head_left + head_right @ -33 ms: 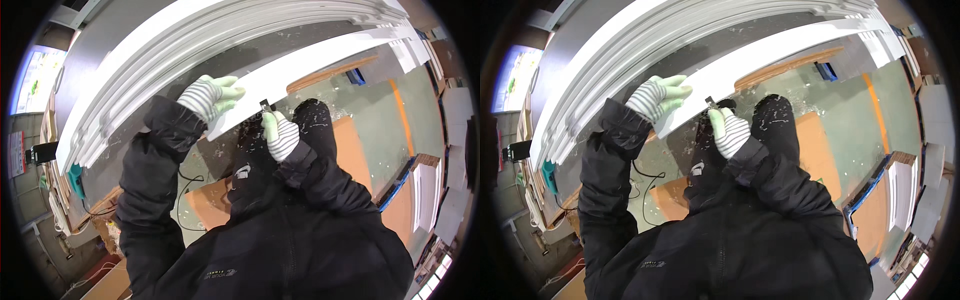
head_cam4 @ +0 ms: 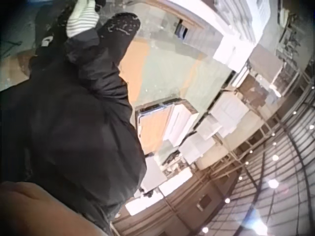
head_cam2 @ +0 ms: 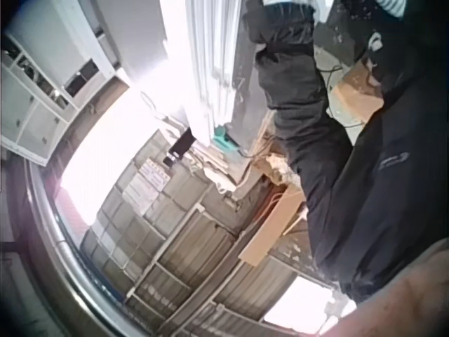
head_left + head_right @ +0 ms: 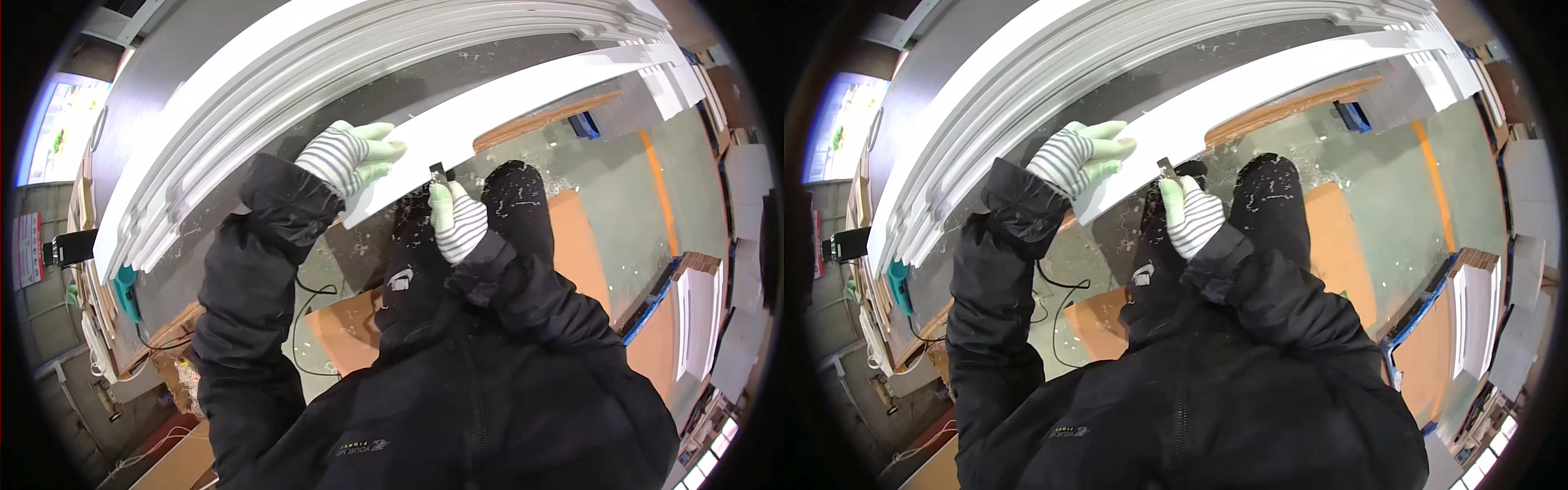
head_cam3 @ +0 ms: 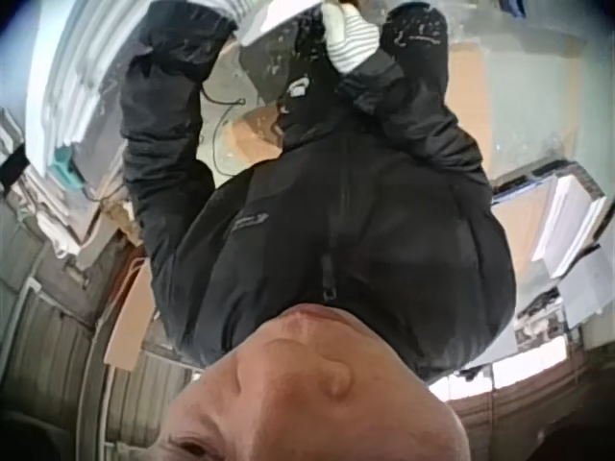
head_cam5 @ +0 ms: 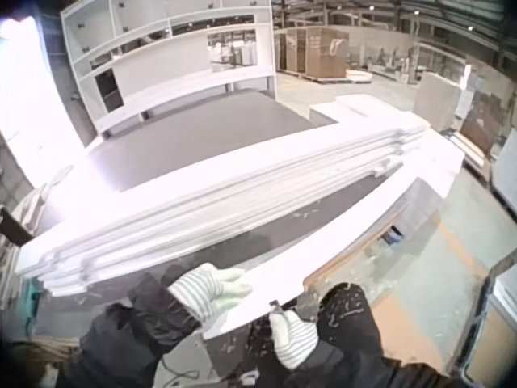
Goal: Scraping excess material from the edges of white wooden boards using a hand tool.
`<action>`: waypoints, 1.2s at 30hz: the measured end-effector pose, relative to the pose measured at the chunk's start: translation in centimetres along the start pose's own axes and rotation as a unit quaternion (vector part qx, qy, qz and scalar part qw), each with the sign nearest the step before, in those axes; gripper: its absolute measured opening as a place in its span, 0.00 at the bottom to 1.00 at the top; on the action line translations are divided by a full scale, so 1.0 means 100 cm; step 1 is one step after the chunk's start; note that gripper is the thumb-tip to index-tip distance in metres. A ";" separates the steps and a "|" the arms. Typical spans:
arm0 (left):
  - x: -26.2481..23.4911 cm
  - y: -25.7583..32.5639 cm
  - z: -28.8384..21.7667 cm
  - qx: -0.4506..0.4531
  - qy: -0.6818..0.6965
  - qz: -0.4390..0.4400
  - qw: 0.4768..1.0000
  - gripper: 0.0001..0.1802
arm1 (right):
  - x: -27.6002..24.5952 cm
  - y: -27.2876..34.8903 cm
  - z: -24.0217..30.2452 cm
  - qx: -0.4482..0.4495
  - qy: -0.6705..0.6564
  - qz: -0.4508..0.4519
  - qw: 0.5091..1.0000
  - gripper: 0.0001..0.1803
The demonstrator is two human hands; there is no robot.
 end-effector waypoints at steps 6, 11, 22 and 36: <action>-0.007 0.008 0.001 0.115 -0.142 0.037 0.983 0.21 | 0.119 0.021 0.040 -0.052 0.292 0.407 0.864 0.23; -0.005 0.005 0.005 -0.024 0.066 0.010 0.998 0.23 | 0.048 0.015 0.036 -0.130 0.124 0.100 0.979 0.14; -0.011 0.005 0.002 0.094 -0.245 0.066 0.963 0.23 | 0.056 0.008 0.028 -0.183 0.218 0.136 0.949 0.16; 0.016 0.027 -0.032 0.094 -0.373 -0.081 0.920 0.43 | -0.103 0.001 0.015 -0.257 0.353 -0.197 0.877 0.13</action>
Point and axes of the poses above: each hand's wrist, its own y-axis away from the middle knuckle, its own x-axis out of the palm, z = x × y, the point moved 5 cm from there along -y, towards the middle knuckle, and after that the axes turned 8 degrees about z, right-handed, at the moved point
